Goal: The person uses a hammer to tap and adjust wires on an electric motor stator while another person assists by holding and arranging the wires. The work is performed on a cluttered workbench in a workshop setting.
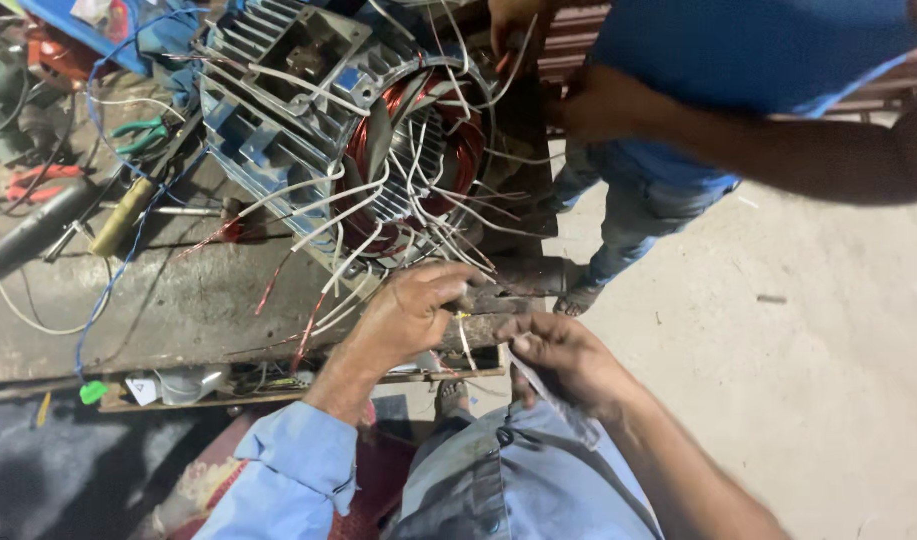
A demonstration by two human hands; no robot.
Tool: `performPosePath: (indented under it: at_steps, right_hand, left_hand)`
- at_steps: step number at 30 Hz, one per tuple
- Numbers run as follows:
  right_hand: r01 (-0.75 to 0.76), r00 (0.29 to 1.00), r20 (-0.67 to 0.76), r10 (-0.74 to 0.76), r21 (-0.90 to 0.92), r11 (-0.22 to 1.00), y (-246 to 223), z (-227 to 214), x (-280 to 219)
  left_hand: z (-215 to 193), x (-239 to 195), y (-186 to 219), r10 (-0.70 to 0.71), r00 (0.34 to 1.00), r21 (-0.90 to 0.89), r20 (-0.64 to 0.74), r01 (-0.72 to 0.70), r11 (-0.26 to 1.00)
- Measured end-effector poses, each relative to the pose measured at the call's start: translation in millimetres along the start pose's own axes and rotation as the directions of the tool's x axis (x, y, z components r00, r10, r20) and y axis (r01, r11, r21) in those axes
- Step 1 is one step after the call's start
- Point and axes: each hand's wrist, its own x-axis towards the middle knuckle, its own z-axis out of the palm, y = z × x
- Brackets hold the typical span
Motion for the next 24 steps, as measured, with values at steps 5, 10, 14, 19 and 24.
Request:
performPosePath:
  at_steps: [5, 10, 14, 19, 24]
  right_hand:
    - [-0.015, 0.989, -0.149, 0.009, -0.039, 0.999, 0, 33, 22]
    - [0.037, 0.968, -0.25, -0.023, 0.051, 0.998, 10, 54, 33]
    - [0.115, 0.931, -0.346, -0.115, -0.023, 0.993, 28, 58, 43]
    - [0.143, 0.962, -0.234, -0.139, 0.0, 0.99, 56, 43, 43]
    - [-0.031, 0.947, -0.32, 0.023, -0.022, 0.999, 88, 17, -5]
  left_hand:
    - [1, -5, -7, 0.022, 1.0, 0.0, -0.021, -0.022, 1.0]
    - [5, -11, -9, -0.054, 0.999, 0.005, 0.0, 0.054, 0.999]
    - [6, -11, -10, -0.024, 0.999, 0.066, -0.041, 0.027, 0.997]
    - [8, -9, -11, -0.056, 0.998, 0.005, 0.002, 0.056, 0.998]
    - [7, -6, -11, -0.044, 0.999, 0.0, -0.013, 0.044, 0.999]
